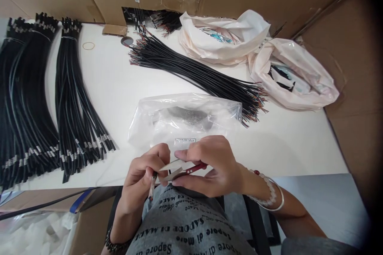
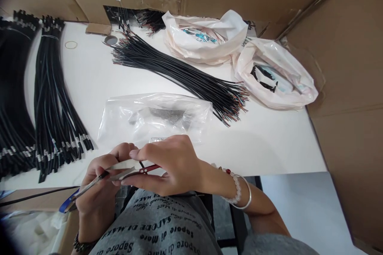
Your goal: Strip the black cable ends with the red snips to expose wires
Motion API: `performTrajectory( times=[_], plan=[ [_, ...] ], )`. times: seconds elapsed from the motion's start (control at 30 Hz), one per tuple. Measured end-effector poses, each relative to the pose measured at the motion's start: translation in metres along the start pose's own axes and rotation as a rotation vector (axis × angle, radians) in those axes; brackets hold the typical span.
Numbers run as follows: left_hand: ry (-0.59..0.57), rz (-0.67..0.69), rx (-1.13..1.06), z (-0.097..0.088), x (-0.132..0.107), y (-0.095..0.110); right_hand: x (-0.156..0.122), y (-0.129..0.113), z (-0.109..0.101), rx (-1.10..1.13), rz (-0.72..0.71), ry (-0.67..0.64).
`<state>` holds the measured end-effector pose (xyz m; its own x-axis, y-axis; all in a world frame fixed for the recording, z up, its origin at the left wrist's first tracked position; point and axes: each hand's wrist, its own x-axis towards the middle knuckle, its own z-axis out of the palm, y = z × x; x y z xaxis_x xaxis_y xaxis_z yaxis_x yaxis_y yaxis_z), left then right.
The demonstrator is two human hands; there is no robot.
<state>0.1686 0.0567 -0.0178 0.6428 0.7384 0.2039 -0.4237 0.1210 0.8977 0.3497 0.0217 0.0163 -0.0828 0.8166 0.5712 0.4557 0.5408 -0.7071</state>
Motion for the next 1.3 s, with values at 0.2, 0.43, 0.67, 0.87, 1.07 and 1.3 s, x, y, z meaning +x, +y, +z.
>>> performTrajectory(
  times=[0.2,0.43,0.67,0.87,1.07,1.3],
  plan=[
    [-0.003,-0.027,-0.002,0.001,-0.002,0.002,0.002,-0.004,-0.002,-0.235,-0.168,-0.059],
    [0.02,-0.036,-0.001,0.002,-0.005,0.004,0.006,-0.009,-0.002,-0.301,-0.218,-0.055],
    [0.085,-0.047,0.028,0.011,-0.003,0.009,0.007,-0.012,-0.006,-0.284,-0.174,-0.118],
    [0.19,-0.079,0.09,0.023,0.0,0.014,0.009,-0.017,-0.014,-0.38,-0.228,-0.188],
    [0.123,-0.013,0.136,0.02,-0.002,0.013,0.012,-0.023,-0.019,-0.504,-0.275,-0.176],
    [0.202,0.094,0.213,0.026,-0.001,0.013,0.015,-0.027,-0.018,-0.636,-0.389,-0.108]
  ],
)
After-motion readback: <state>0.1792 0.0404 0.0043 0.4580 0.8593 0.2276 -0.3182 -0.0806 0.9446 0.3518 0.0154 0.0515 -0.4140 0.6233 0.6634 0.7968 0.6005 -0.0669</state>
